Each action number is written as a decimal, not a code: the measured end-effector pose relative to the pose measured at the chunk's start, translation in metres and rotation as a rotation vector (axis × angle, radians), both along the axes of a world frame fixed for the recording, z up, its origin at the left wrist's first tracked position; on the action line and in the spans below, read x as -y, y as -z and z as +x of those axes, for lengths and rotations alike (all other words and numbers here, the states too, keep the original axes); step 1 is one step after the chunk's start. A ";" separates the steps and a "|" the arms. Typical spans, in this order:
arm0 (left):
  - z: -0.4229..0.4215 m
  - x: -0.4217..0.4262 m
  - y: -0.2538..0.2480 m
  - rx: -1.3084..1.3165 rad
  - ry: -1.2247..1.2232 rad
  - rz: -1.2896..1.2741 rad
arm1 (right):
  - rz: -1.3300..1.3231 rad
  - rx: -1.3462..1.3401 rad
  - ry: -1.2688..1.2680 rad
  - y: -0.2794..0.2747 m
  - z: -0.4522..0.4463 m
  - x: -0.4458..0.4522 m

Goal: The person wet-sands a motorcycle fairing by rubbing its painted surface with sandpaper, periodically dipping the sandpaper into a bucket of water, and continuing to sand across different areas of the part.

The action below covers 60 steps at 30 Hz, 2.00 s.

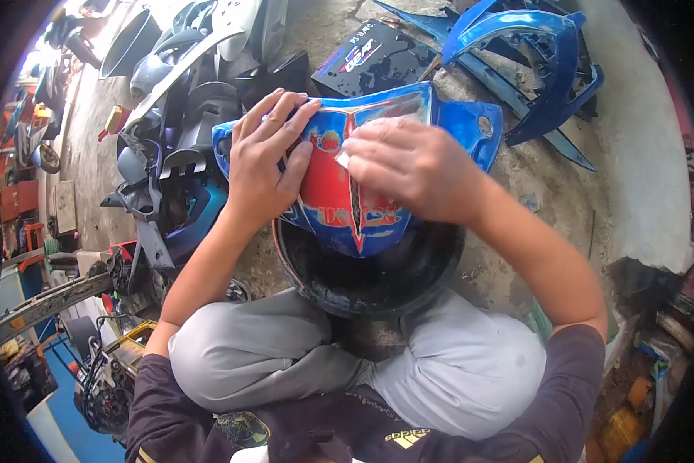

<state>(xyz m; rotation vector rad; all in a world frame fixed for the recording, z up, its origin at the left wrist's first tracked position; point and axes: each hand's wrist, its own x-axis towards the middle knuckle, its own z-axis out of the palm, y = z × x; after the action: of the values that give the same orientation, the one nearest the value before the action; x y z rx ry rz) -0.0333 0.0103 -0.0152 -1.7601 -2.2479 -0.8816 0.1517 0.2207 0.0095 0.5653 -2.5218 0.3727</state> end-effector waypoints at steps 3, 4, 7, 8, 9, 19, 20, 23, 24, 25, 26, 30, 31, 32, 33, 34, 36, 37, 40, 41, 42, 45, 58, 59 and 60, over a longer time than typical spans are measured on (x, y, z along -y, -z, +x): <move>-0.006 -0.007 0.001 0.027 0.001 0.001 | 0.010 -0.021 0.106 0.005 -0.010 -0.041; -0.007 -0.008 0.000 0.040 -0.002 0.002 | 0.032 -0.015 0.154 0.002 -0.011 -0.041; -0.004 -0.005 -0.003 0.009 -0.003 0.008 | -0.028 0.031 -0.018 -0.003 0.001 0.004; -0.002 -0.004 -0.001 0.007 -0.002 0.011 | -0.018 0.004 0.052 0.000 -0.001 -0.012; -0.004 -0.005 0.000 0.016 -0.004 0.009 | -0.011 -0.018 0.122 0.006 -0.005 -0.041; -0.007 -0.009 0.000 0.045 0.004 0.024 | -0.015 -0.055 0.100 0.005 -0.010 -0.035; -0.004 -0.006 -0.002 0.021 -0.001 0.016 | -0.062 -0.045 0.037 -0.002 -0.006 -0.006; -0.003 -0.004 0.002 0.012 0.003 0.029 | -0.047 0.011 0.057 0.003 -0.001 -0.014; -0.008 -0.007 0.003 0.033 0.000 0.030 | -0.092 0.012 0.127 0.009 -0.007 -0.039; -0.010 -0.009 0.002 0.044 0.000 0.014 | 0.030 -0.049 0.224 0.007 -0.012 -0.050; -0.007 -0.007 0.001 0.049 0.002 0.008 | 0.018 -0.028 0.158 0.008 -0.006 -0.038; -0.004 -0.006 -0.001 0.025 0.008 0.009 | 0.044 -0.019 0.060 -0.001 -0.001 -0.012; -0.007 -0.008 0.000 0.031 0.006 0.009 | 0.058 -0.039 0.126 0.001 -0.009 -0.039; -0.009 -0.009 0.000 0.039 -0.002 0.008 | 0.070 -0.056 0.187 0.004 -0.012 -0.052; -0.008 -0.011 -0.001 0.045 -0.005 0.002 | 0.099 -0.094 0.186 0.005 -0.013 -0.046; -0.008 -0.010 -0.003 0.034 -0.004 0.006 | 0.064 -0.032 0.125 -0.004 -0.006 -0.028; -0.002 -0.006 -0.003 0.018 0.005 0.009 | 0.080 -0.037 0.049 0.001 0.006 0.002; -0.002 -0.005 -0.001 0.006 0.001 0.028 | 0.108 -0.055 0.032 0.003 0.001 -0.013; -0.009 -0.013 -0.001 0.037 -0.007 0.018 | 0.132 -0.068 0.232 0.001 -0.010 -0.044; -0.008 -0.012 -0.005 0.085 0.009 -0.014 | 0.075 -0.106 0.164 0.006 -0.006 -0.026; -0.004 -0.010 -0.009 0.049 0.001 -0.029 | 0.056 -0.103 0.093 0.002 -0.001 -0.004; -0.005 -0.008 0.000 0.025 -0.005 0.025 | 0.065 -0.059 0.125 0.003 0.001 -0.025; -0.004 -0.008 -0.002 0.029 -0.002 0.006 | -0.009 -0.007 -0.017 -0.002 -0.004 0.002; -0.005 -0.009 -0.002 0.038 -0.009 0.020 | 0.015 -0.013 -0.019 -0.004 -0.009 -0.017; -0.010 -0.011 0.001 0.036 -0.010 0.013 | -0.056 -0.059 0.084 -0.002 -0.016 -0.032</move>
<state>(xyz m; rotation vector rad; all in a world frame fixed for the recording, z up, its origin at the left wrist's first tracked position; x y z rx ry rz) -0.0436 0.0213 -0.0164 -1.7399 -2.2651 -0.9311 0.1360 0.2531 0.0111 0.4412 -2.4615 0.3891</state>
